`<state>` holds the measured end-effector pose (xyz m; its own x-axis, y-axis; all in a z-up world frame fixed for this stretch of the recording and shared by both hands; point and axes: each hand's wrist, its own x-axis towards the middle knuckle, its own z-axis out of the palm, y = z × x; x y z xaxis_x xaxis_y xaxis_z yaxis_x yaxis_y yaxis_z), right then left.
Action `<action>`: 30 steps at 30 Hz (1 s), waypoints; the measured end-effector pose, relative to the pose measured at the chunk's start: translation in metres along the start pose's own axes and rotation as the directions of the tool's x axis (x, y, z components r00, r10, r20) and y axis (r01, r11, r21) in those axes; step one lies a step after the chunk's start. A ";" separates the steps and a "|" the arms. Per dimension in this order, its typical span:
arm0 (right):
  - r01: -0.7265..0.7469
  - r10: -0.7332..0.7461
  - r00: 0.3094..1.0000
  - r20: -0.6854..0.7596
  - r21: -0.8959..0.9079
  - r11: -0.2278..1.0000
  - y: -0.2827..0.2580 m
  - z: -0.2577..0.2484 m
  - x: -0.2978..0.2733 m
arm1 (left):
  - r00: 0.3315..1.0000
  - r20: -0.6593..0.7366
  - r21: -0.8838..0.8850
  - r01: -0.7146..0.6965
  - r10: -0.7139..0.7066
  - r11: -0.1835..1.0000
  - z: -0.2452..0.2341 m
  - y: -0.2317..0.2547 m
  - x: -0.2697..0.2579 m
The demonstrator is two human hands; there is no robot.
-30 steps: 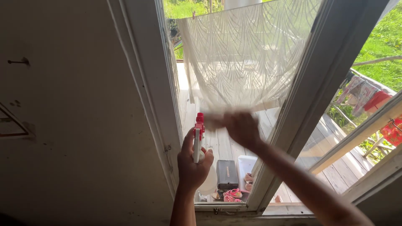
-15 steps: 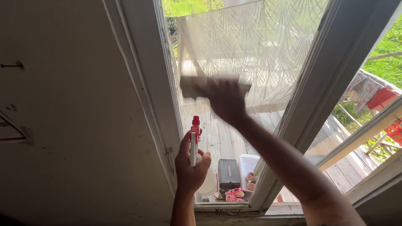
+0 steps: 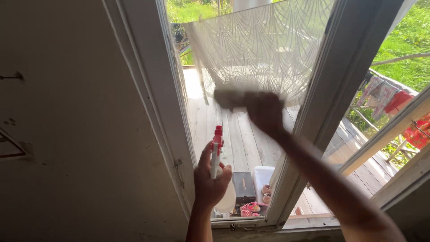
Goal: Cleaning a glass door window using a spray bottle and cloth.
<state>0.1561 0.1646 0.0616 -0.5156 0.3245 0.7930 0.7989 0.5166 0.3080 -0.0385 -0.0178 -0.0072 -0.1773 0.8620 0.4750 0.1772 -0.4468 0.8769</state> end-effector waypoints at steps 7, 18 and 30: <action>-0.038 -0.090 0.830 -0.550 -0.216 0.976 0.064 -0.096 0.126 | 0.992 0.070 -0.105 -0.099 0.107 0.990 0.024 -0.002 0.011; -0.093 0.077 0.993 -0.086 -0.198 0.976 -0.006 0.002 -0.046 | 0.988 0.070 -0.043 -0.138 0.141 0.989 0.027 0.003 0.015; -0.067 0.081 0.978 -0.193 0.075 0.995 0.009 -0.022 -0.070 | 0.989 0.054 -0.015 -0.141 0.141 0.990 0.025 0.005 0.006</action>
<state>0.2061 0.1293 0.0208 -0.3800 0.2065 0.9016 0.8063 0.5517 0.2135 -0.0141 -0.0089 -0.0016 -0.0984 0.8019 0.5894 0.1861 -0.5670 0.8024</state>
